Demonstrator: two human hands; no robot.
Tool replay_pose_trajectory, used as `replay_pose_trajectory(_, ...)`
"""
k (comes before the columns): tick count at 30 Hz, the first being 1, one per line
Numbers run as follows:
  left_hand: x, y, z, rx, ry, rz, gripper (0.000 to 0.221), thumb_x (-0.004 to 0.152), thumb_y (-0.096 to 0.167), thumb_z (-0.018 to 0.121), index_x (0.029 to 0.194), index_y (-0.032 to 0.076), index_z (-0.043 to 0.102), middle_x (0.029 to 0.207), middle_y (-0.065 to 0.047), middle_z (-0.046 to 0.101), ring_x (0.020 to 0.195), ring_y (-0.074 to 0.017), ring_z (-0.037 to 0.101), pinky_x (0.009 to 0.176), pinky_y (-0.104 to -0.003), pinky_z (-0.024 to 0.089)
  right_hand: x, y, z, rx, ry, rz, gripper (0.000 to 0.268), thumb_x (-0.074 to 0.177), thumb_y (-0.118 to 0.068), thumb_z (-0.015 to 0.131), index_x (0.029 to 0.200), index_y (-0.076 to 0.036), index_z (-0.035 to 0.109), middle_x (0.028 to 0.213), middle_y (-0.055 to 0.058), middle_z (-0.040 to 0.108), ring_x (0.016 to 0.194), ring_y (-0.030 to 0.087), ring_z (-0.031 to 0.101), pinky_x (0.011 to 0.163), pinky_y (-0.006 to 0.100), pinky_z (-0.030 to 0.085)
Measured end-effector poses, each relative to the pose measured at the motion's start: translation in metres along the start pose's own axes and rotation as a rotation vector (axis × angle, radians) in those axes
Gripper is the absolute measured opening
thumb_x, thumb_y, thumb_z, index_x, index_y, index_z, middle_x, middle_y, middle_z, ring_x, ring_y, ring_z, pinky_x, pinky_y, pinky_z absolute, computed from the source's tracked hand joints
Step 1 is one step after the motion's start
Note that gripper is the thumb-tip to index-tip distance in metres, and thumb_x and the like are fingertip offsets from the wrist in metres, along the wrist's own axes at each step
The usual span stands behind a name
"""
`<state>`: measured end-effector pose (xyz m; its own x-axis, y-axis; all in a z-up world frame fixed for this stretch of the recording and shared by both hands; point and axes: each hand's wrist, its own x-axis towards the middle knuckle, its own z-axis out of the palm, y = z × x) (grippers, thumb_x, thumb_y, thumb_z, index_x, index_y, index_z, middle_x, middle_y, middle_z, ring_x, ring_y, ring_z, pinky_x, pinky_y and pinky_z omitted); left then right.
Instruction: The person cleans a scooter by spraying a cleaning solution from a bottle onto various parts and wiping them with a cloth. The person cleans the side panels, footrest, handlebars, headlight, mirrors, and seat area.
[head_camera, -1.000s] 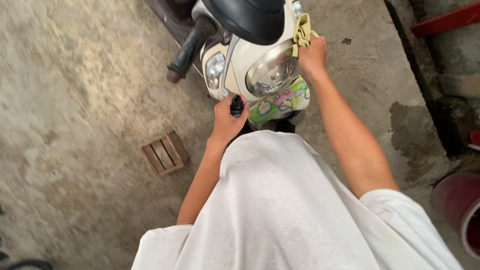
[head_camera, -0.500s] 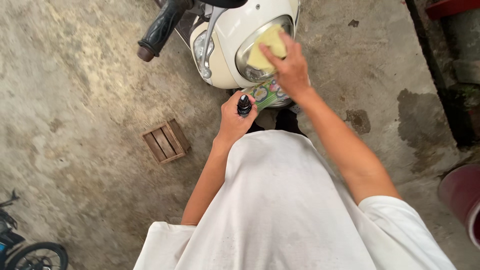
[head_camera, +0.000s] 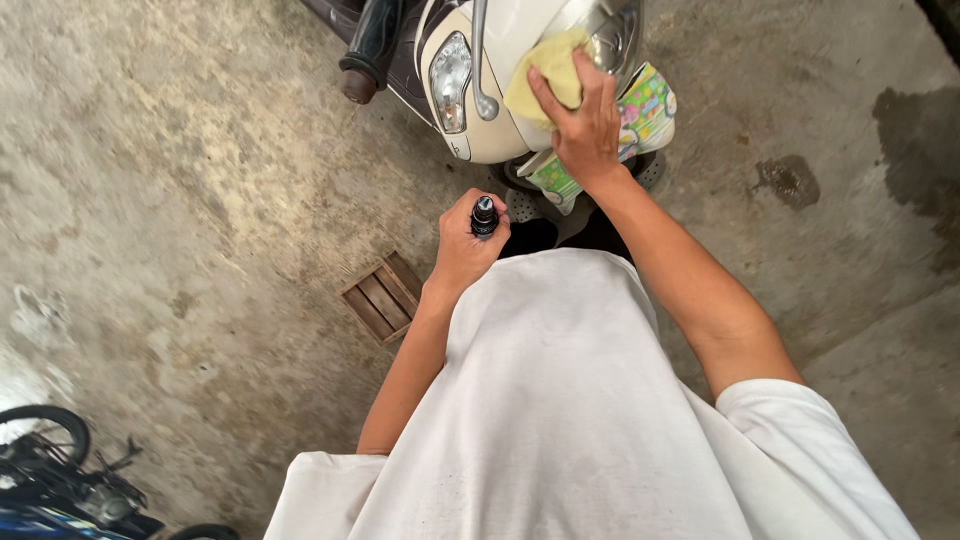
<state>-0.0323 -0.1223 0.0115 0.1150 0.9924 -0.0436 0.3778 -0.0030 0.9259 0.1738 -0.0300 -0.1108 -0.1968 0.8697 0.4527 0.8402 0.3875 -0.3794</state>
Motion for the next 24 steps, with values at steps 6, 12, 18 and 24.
replay_pose_trajectory(6, 0.009, -0.004, -0.019, 0.021, -0.104, 0.052, 0.017, 0.083, -0.003, 0.071, 0.096, 0.004, 0.061, 0.084, -0.005, 0.066, 0.075, -0.0143, 0.065, 0.071, -0.029, 0.053, -0.047, 0.013, 0.037, -0.122, 0.154, -0.129, 0.059, 0.094, -0.010, 0.080, 0.144, -0.040, 0.069, 0.154, 0.007, 0.033, 0.128, 0.030, 0.042, 0.109, 0.039, 0.048)
replay_pose_trajectory(12, 0.022, 0.000, -0.018, 0.047, -0.195, 0.100, 0.017, 0.084, -0.002, 0.072, 0.096, 0.003, 0.061, 0.084, -0.006, 0.065, 0.073, -0.0149, 0.063, 0.068, -0.029, 0.051, -0.081, -0.002, 0.044, -0.205, 0.089, -0.064, 0.053, 0.098, -0.015, 0.075, 0.142, -0.045, 0.068, 0.150, 0.005, 0.036, 0.128, 0.028, 0.043, 0.110, 0.039, 0.047)
replay_pose_trajectory(18, 0.023, 0.005, -0.012, 0.084, -0.240, 0.177, 0.017, 0.084, -0.001, 0.071, 0.096, 0.004, 0.062, 0.085, -0.007, 0.066, 0.075, -0.0161, 0.064, 0.071, -0.030, 0.053, -0.039, 0.014, 0.017, -0.185, 0.145, -0.227, 0.053, 0.103, -0.020, 0.071, 0.147, -0.047, 0.064, 0.148, 0.006, 0.038, 0.123, 0.026, 0.044, 0.099, 0.037, 0.047)
replay_pose_trajectory(24, 0.031, 0.020, 0.002, 0.097, -0.291, 0.062, 0.014, 0.085, -0.001, 0.071, 0.095, 0.003, 0.062, 0.081, -0.007, 0.065, 0.071, -0.0146, 0.061, 0.067, -0.029, 0.050, 0.003, 0.017, -0.007, 0.001, 0.096, -0.129, 0.064, 0.094, -0.009, 0.072, 0.149, -0.041, 0.061, 0.146, 0.009, 0.041, 0.123, 0.028, 0.049, 0.098, 0.040, 0.053)
